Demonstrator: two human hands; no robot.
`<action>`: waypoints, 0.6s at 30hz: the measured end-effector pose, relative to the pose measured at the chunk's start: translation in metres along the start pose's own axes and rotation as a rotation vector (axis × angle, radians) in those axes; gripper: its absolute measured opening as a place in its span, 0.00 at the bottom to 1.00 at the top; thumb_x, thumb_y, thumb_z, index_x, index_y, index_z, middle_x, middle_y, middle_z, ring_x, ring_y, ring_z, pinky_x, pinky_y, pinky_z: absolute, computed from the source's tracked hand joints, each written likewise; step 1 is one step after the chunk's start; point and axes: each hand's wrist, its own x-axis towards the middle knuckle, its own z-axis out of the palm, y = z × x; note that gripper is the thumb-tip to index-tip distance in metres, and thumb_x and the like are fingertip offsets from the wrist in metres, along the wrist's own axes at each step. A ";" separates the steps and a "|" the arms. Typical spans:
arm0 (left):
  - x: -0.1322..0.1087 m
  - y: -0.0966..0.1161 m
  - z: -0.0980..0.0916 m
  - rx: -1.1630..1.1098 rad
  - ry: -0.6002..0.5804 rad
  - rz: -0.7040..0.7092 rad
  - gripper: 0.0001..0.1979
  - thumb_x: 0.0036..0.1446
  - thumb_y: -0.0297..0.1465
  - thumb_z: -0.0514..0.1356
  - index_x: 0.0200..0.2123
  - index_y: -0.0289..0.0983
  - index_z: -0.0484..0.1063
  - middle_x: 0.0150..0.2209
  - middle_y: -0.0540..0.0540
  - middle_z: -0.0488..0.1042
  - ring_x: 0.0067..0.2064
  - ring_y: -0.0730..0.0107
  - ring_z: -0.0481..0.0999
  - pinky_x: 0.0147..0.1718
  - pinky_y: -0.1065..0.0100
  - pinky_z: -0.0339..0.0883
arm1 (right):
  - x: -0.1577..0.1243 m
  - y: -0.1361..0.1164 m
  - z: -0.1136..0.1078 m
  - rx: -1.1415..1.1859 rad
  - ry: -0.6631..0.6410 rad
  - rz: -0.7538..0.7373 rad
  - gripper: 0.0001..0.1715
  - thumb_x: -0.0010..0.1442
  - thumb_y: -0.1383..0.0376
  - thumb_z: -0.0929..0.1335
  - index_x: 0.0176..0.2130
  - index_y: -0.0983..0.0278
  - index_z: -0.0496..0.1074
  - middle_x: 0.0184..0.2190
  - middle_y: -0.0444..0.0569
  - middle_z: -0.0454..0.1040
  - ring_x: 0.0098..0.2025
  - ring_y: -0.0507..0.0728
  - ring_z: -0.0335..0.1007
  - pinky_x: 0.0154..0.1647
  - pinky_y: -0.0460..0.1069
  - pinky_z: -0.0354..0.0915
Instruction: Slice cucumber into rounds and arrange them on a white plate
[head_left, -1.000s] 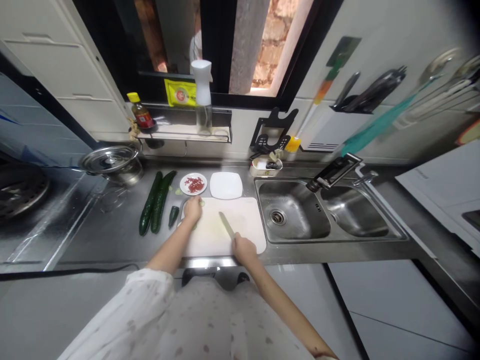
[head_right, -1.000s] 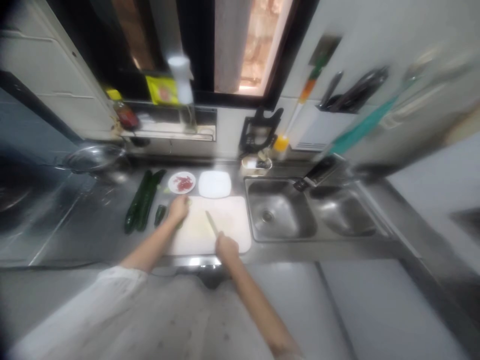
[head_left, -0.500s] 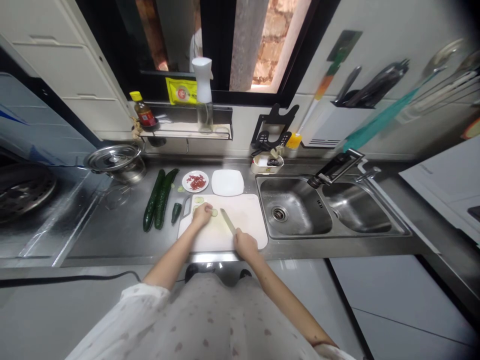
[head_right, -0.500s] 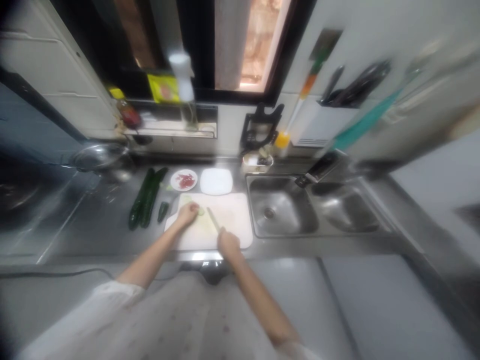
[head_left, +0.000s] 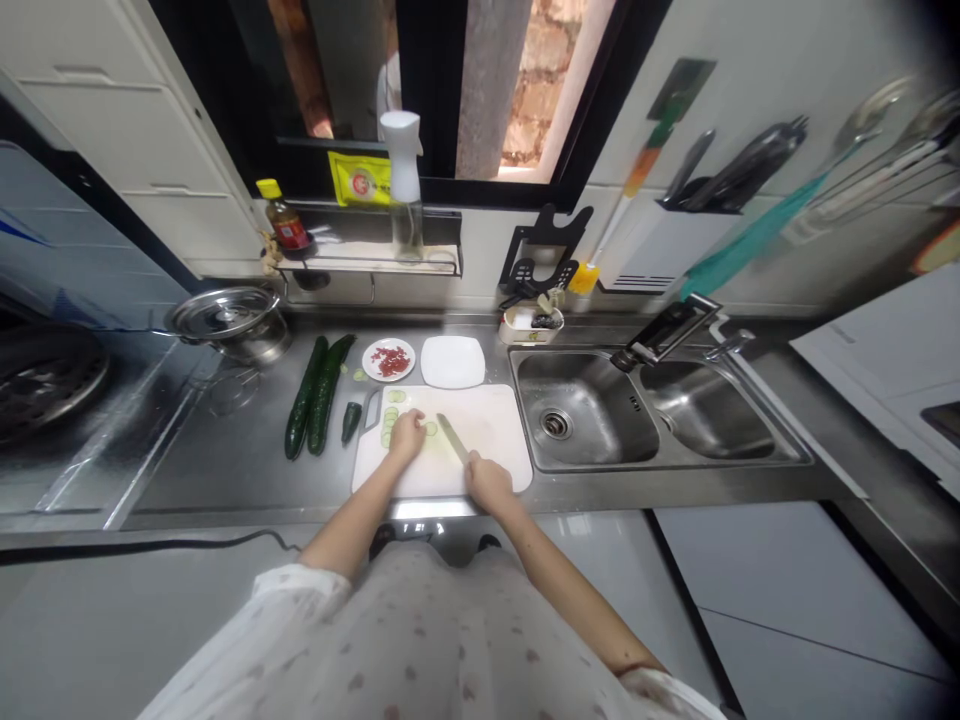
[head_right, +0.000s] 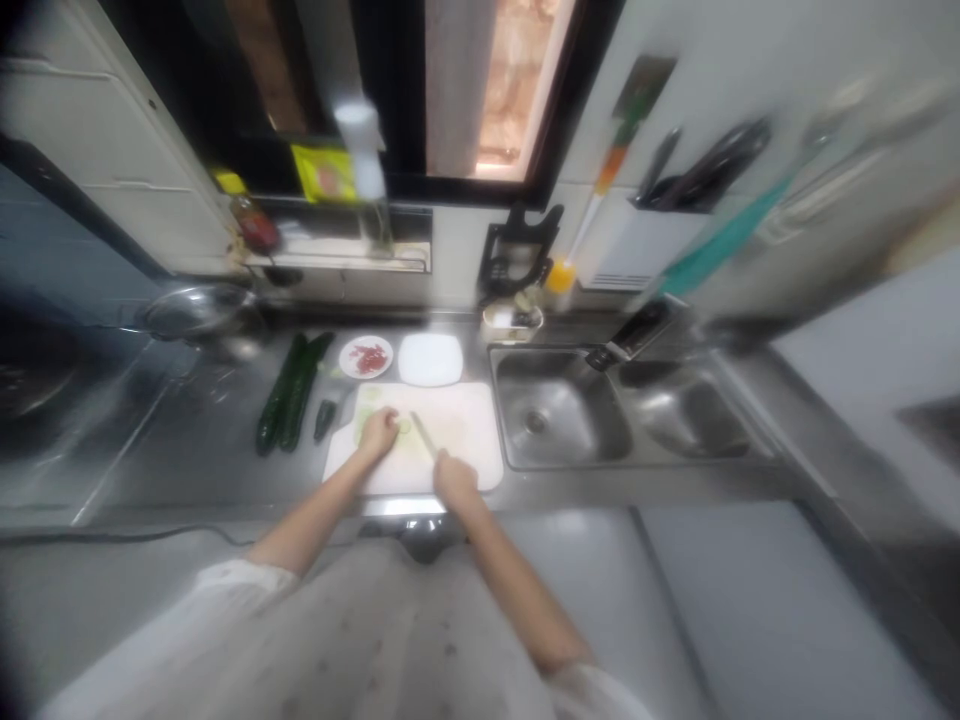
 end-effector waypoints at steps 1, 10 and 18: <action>0.000 -0.001 0.001 0.001 0.000 0.000 0.16 0.52 0.22 0.57 0.44 0.35 0.73 0.41 0.43 0.76 0.44 0.66 0.74 0.46 0.68 0.64 | 0.000 0.000 0.000 -0.002 -0.002 -0.006 0.16 0.66 0.64 0.55 0.48 0.65 0.64 0.38 0.56 0.76 0.40 0.59 0.73 0.37 0.50 0.62; 0.006 0.000 -0.001 0.048 -0.010 -0.020 0.14 0.54 0.23 0.55 0.44 0.36 0.72 0.39 0.43 0.76 0.44 0.65 0.74 0.44 0.69 0.63 | -0.013 0.003 -0.004 -0.050 -0.003 -0.048 0.16 0.67 0.63 0.55 0.46 0.64 0.66 0.38 0.56 0.76 0.40 0.59 0.73 0.37 0.50 0.62; 0.009 0.000 -0.001 0.050 -0.008 -0.045 0.14 0.52 0.24 0.56 0.42 0.36 0.72 0.36 0.44 0.77 0.40 0.65 0.75 0.41 0.69 0.64 | -0.017 0.002 -0.009 -0.065 -0.034 -0.051 0.17 0.65 0.65 0.56 0.48 0.65 0.67 0.40 0.58 0.76 0.43 0.60 0.73 0.39 0.51 0.62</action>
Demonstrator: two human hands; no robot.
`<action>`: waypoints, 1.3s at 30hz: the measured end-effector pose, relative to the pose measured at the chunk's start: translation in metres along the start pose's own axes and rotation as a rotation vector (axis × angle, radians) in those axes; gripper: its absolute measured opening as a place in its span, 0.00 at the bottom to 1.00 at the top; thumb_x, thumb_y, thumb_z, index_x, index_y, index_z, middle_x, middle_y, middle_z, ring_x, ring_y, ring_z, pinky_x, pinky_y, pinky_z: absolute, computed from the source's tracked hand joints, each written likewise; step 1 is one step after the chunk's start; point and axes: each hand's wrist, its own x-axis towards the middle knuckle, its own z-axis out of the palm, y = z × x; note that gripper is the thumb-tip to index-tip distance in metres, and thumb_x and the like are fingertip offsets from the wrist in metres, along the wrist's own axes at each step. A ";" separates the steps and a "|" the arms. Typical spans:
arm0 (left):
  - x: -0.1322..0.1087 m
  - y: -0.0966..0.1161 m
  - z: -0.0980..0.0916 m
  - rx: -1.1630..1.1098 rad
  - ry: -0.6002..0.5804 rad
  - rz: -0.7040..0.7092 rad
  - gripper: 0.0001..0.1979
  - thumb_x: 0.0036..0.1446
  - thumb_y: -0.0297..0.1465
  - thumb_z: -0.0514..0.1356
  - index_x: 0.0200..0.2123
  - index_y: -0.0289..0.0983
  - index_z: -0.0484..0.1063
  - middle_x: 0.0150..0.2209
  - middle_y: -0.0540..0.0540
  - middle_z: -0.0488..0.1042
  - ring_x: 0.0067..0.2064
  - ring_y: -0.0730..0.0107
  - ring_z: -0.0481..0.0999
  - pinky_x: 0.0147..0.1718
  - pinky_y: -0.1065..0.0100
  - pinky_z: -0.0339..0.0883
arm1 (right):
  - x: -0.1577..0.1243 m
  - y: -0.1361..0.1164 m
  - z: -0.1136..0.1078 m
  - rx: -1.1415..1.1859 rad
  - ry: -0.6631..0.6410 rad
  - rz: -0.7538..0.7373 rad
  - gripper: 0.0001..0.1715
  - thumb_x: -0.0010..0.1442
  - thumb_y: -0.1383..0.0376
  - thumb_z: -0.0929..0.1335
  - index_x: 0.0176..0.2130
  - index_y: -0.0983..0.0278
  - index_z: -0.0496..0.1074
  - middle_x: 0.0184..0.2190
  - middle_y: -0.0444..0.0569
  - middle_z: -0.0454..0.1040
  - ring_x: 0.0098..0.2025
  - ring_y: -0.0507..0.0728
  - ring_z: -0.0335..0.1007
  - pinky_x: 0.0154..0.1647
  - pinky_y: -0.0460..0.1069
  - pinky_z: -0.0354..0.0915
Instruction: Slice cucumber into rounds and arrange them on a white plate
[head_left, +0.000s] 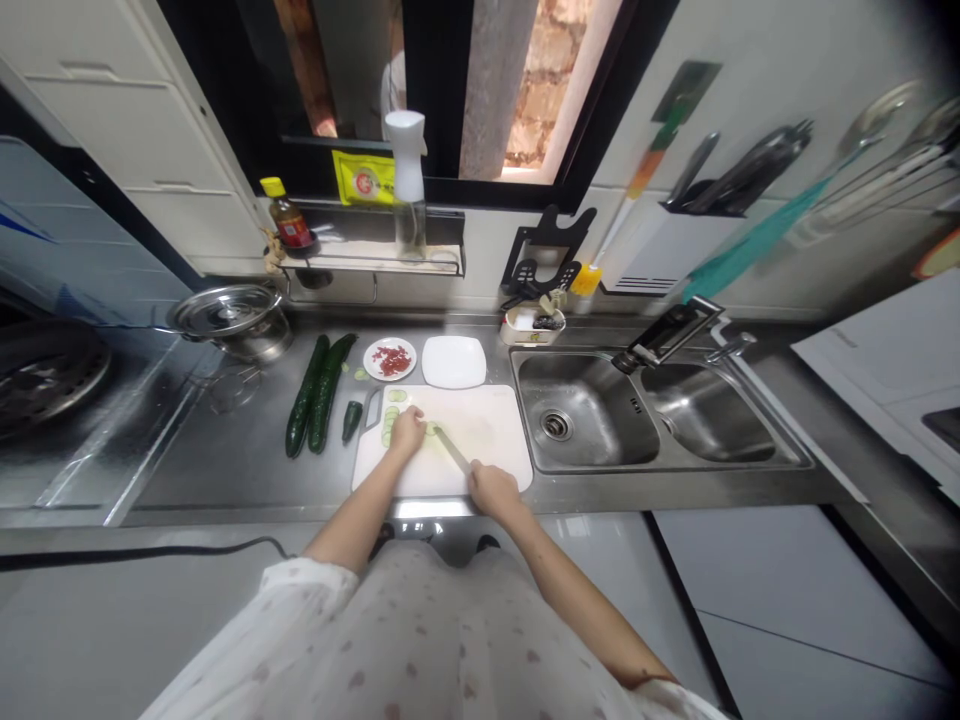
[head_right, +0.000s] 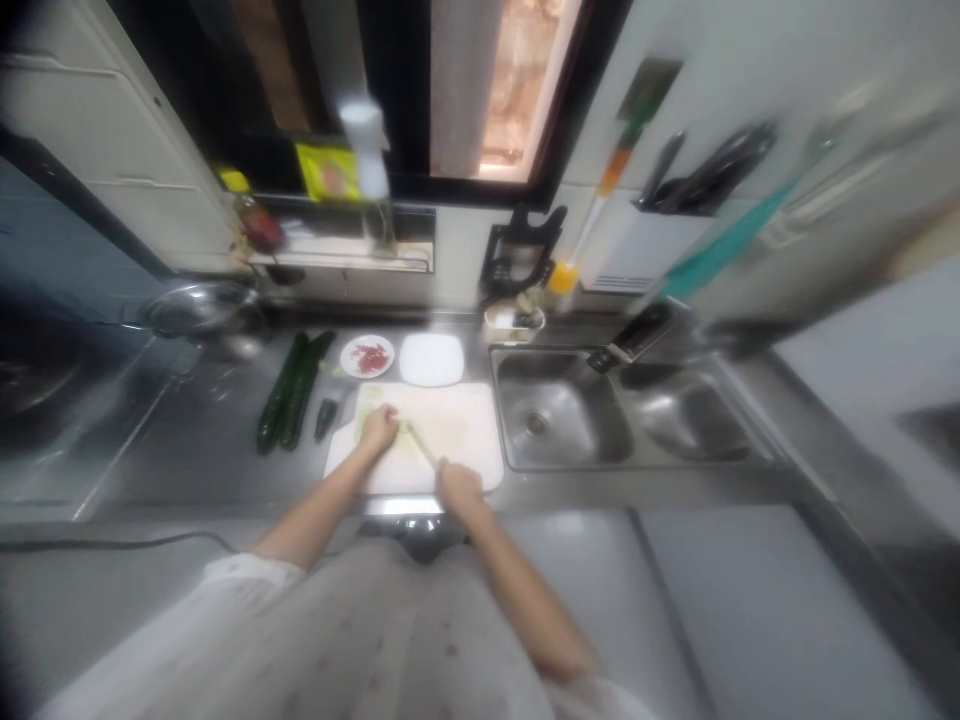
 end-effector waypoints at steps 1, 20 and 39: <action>0.000 0.000 0.000 0.001 0.000 0.000 0.14 0.52 0.24 0.56 0.42 0.36 0.72 0.36 0.44 0.77 0.40 0.65 0.75 0.41 0.69 0.64 | 0.000 0.000 0.000 -0.001 -0.003 0.001 0.17 0.65 0.65 0.56 0.48 0.65 0.67 0.40 0.58 0.76 0.43 0.60 0.73 0.39 0.51 0.62; 0.003 0.000 -0.001 0.024 -0.013 -0.020 0.14 0.52 0.23 0.56 0.42 0.38 0.72 0.37 0.45 0.77 0.40 0.65 0.75 0.39 0.70 0.63 | 0.009 -0.003 -0.008 -0.034 -0.072 -0.030 0.17 0.63 0.70 0.56 0.49 0.66 0.66 0.41 0.60 0.75 0.44 0.61 0.73 0.39 0.51 0.63; 0.004 0.002 -0.003 0.027 -0.030 -0.034 0.12 0.52 0.25 0.58 0.41 0.37 0.72 0.37 0.44 0.77 0.41 0.65 0.75 0.40 0.70 0.62 | 0.022 -0.008 -0.015 -0.053 -0.047 -0.078 0.18 0.62 0.72 0.57 0.48 0.66 0.67 0.40 0.58 0.75 0.44 0.60 0.73 0.38 0.50 0.64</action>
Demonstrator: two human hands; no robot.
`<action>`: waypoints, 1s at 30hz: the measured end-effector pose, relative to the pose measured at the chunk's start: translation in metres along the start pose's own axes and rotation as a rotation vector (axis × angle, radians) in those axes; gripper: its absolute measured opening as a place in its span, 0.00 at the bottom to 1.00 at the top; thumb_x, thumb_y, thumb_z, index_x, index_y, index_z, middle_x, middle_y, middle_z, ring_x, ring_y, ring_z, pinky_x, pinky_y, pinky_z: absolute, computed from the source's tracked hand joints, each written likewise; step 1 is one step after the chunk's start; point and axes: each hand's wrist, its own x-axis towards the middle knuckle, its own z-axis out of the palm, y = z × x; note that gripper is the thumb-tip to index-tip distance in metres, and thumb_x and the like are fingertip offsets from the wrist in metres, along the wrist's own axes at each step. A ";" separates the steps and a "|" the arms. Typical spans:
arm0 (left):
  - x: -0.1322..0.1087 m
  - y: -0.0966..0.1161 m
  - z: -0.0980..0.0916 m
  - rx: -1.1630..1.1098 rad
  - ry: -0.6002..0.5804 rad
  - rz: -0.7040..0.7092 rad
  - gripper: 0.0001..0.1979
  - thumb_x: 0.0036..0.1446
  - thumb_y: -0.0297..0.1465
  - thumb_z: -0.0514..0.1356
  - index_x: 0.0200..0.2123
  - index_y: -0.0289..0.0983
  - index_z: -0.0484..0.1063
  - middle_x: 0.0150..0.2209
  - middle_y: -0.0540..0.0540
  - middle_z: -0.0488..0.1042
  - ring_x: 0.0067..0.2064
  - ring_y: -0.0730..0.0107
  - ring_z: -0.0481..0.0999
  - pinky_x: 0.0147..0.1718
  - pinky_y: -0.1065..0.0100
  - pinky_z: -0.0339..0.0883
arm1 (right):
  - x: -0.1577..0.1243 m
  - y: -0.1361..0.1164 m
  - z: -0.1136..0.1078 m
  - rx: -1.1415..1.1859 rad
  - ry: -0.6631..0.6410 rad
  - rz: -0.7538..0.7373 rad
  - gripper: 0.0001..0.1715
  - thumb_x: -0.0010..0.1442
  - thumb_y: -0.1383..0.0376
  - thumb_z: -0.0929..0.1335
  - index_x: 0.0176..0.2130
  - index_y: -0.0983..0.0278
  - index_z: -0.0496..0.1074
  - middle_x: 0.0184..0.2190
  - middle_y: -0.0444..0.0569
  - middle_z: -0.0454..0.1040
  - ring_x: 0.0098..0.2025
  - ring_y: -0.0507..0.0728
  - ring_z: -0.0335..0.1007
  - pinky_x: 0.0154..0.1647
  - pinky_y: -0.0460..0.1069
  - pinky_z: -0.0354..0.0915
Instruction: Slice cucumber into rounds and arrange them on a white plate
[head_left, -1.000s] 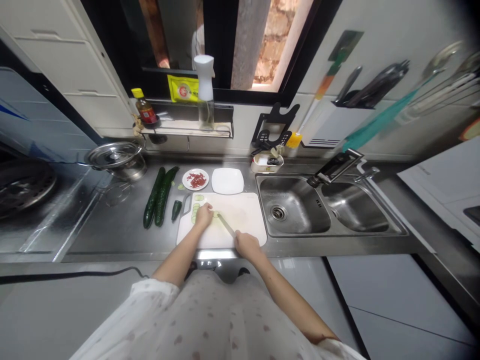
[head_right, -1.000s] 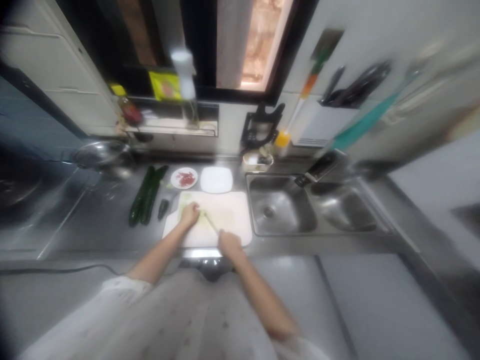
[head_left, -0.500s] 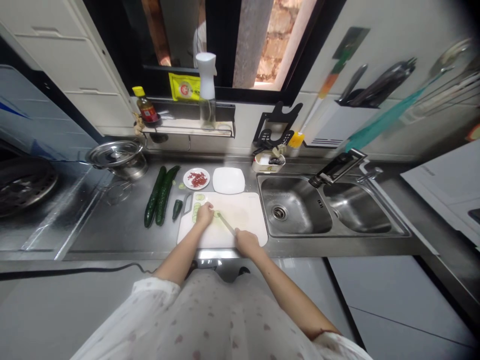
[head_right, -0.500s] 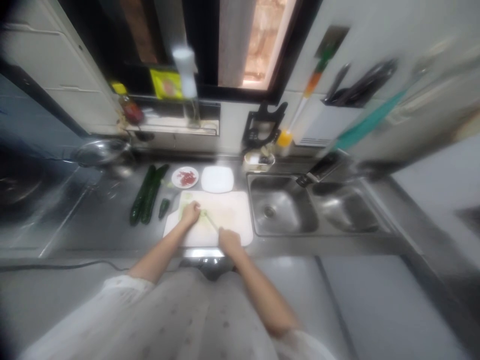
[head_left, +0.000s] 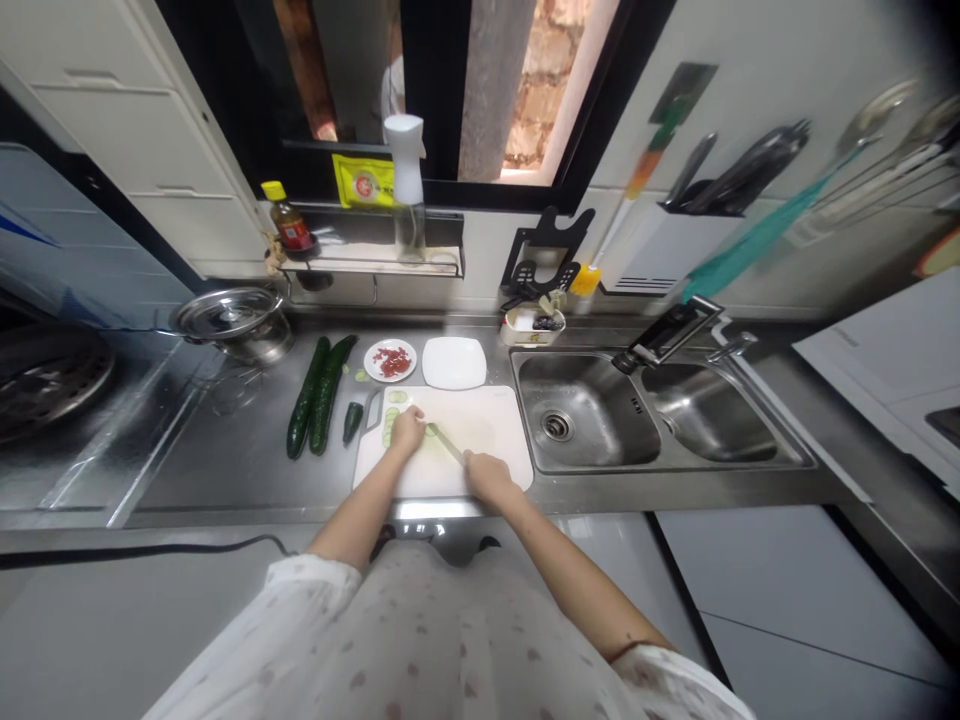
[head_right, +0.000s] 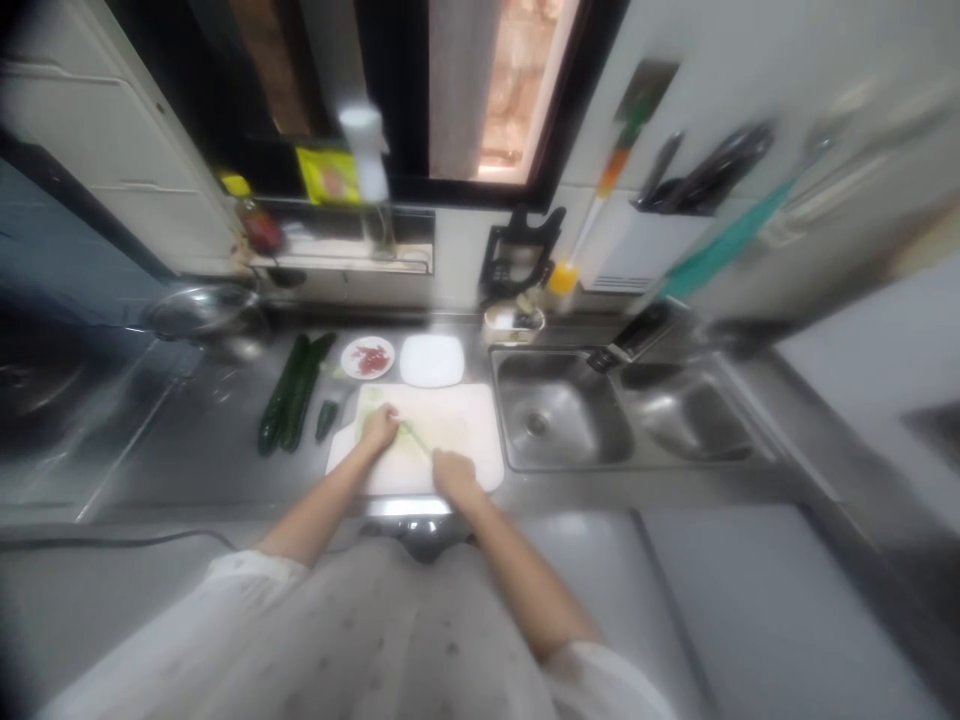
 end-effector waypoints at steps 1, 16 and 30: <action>0.000 0.000 0.000 -0.002 0.001 -0.001 0.12 0.52 0.25 0.58 0.41 0.37 0.72 0.37 0.44 0.77 0.41 0.65 0.75 0.40 0.70 0.62 | 0.000 0.000 0.000 0.001 -0.001 0.001 0.18 0.62 0.72 0.56 0.48 0.66 0.67 0.40 0.58 0.75 0.44 0.60 0.73 0.38 0.50 0.64; 0.001 -0.001 0.004 -0.003 0.026 0.010 0.13 0.52 0.23 0.57 0.41 0.38 0.72 0.34 0.45 0.76 0.39 0.65 0.75 0.39 0.70 0.62 | -0.013 0.011 0.007 -0.014 -0.020 0.025 0.17 0.62 0.71 0.57 0.48 0.66 0.67 0.39 0.58 0.76 0.42 0.61 0.74 0.36 0.50 0.64; 0.002 -0.001 0.005 0.025 0.008 -0.012 0.11 0.53 0.26 0.58 0.41 0.39 0.72 0.37 0.44 0.77 0.40 0.64 0.75 0.39 0.70 0.62 | -0.001 -0.001 -0.002 -0.009 0.006 0.014 0.17 0.62 0.72 0.57 0.47 0.66 0.68 0.40 0.58 0.75 0.43 0.60 0.74 0.37 0.50 0.64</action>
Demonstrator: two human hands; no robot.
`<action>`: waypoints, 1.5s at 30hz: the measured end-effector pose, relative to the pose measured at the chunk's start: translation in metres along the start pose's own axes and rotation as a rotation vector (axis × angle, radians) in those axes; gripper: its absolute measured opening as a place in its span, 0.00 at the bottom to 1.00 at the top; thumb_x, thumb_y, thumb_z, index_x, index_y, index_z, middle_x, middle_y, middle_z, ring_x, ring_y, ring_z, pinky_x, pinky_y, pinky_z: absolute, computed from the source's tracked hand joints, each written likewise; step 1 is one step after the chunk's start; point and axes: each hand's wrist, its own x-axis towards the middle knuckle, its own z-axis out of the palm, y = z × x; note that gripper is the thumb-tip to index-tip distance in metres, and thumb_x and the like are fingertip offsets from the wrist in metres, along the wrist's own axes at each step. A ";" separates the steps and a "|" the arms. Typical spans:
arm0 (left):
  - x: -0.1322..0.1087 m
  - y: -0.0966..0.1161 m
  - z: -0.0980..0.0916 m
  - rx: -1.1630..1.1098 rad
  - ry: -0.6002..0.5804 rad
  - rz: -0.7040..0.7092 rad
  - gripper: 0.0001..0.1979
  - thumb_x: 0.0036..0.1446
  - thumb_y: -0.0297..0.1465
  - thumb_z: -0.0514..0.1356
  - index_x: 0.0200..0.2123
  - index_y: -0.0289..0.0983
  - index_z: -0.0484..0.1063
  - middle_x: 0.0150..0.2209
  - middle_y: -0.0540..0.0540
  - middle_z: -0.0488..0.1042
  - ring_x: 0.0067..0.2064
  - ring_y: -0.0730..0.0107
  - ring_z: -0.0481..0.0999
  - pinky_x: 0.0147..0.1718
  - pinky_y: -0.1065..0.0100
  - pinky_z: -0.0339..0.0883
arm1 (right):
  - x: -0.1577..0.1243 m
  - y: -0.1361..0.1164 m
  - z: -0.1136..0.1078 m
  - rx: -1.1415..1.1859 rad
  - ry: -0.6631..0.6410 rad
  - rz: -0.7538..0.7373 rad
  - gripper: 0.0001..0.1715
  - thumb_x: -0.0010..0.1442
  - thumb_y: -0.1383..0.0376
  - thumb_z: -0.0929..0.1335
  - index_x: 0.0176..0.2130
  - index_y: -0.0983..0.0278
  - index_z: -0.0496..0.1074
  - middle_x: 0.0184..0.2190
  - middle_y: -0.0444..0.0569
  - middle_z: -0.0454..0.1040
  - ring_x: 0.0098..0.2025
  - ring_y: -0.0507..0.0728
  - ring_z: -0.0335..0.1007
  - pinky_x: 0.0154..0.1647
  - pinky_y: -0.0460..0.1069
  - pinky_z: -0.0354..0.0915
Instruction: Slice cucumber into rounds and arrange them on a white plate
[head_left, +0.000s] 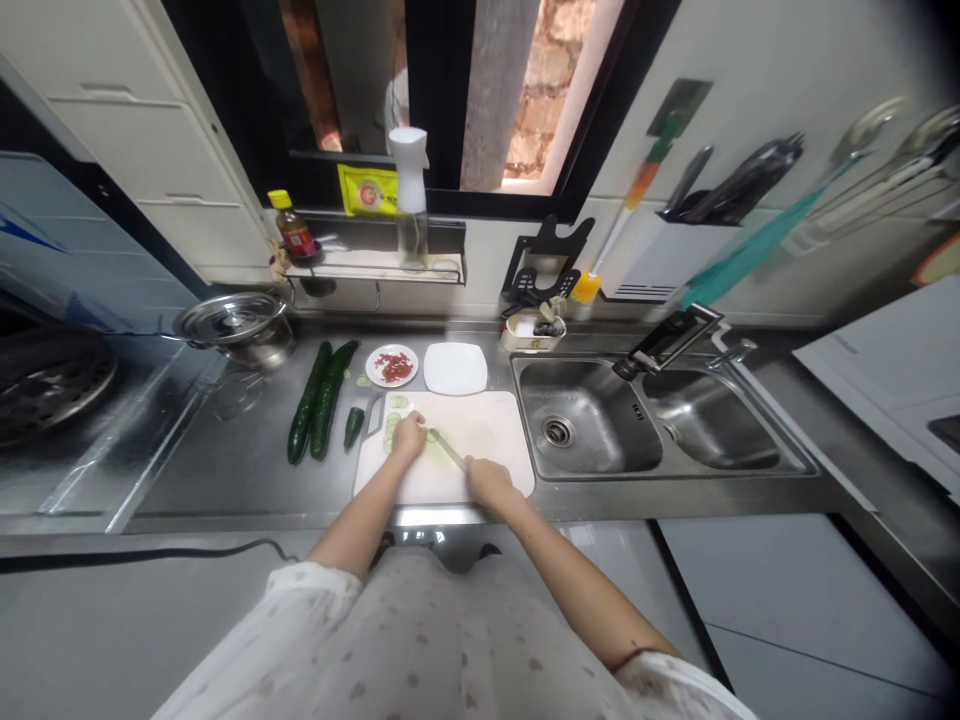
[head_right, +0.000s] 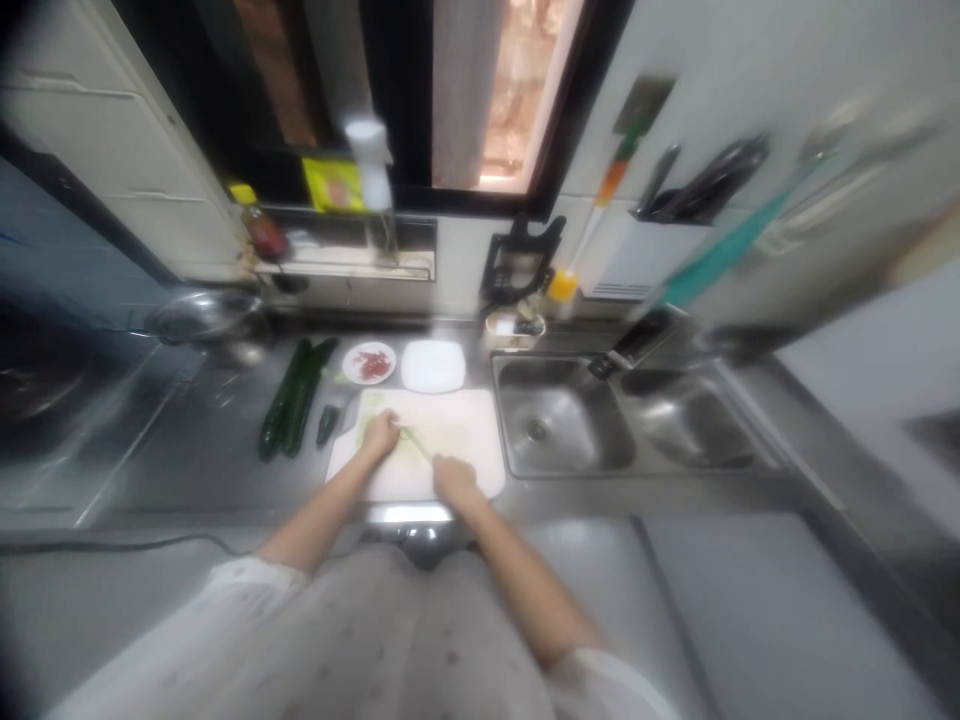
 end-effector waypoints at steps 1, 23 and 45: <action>0.000 0.000 0.000 0.001 -0.002 0.000 0.11 0.53 0.26 0.58 0.41 0.39 0.72 0.37 0.44 0.77 0.41 0.64 0.75 0.39 0.70 0.62 | 0.001 0.000 0.000 -0.002 0.000 -0.001 0.17 0.62 0.72 0.57 0.47 0.66 0.68 0.40 0.58 0.75 0.43 0.60 0.74 0.38 0.50 0.65; -0.001 0.002 -0.004 -0.008 -0.018 -0.009 0.12 0.53 0.26 0.58 0.42 0.39 0.72 0.37 0.44 0.77 0.41 0.64 0.75 0.40 0.70 0.62 | 0.002 0.002 0.003 0.007 -0.004 0.003 0.17 0.62 0.71 0.57 0.48 0.66 0.67 0.40 0.58 0.75 0.44 0.59 0.73 0.39 0.50 0.64; -0.002 0.001 -0.004 -0.019 -0.014 0.002 0.12 0.53 0.25 0.59 0.42 0.39 0.71 0.38 0.43 0.77 0.42 0.64 0.75 0.40 0.70 0.62 | -0.012 0.010 0.011 0.007 0.002 0.006 0.15 0.63 0.70 0.57 0.47 0.65 0.67 0.39 0.58 0.75 0.42 0.60 0.74 0.37 0.50 0.63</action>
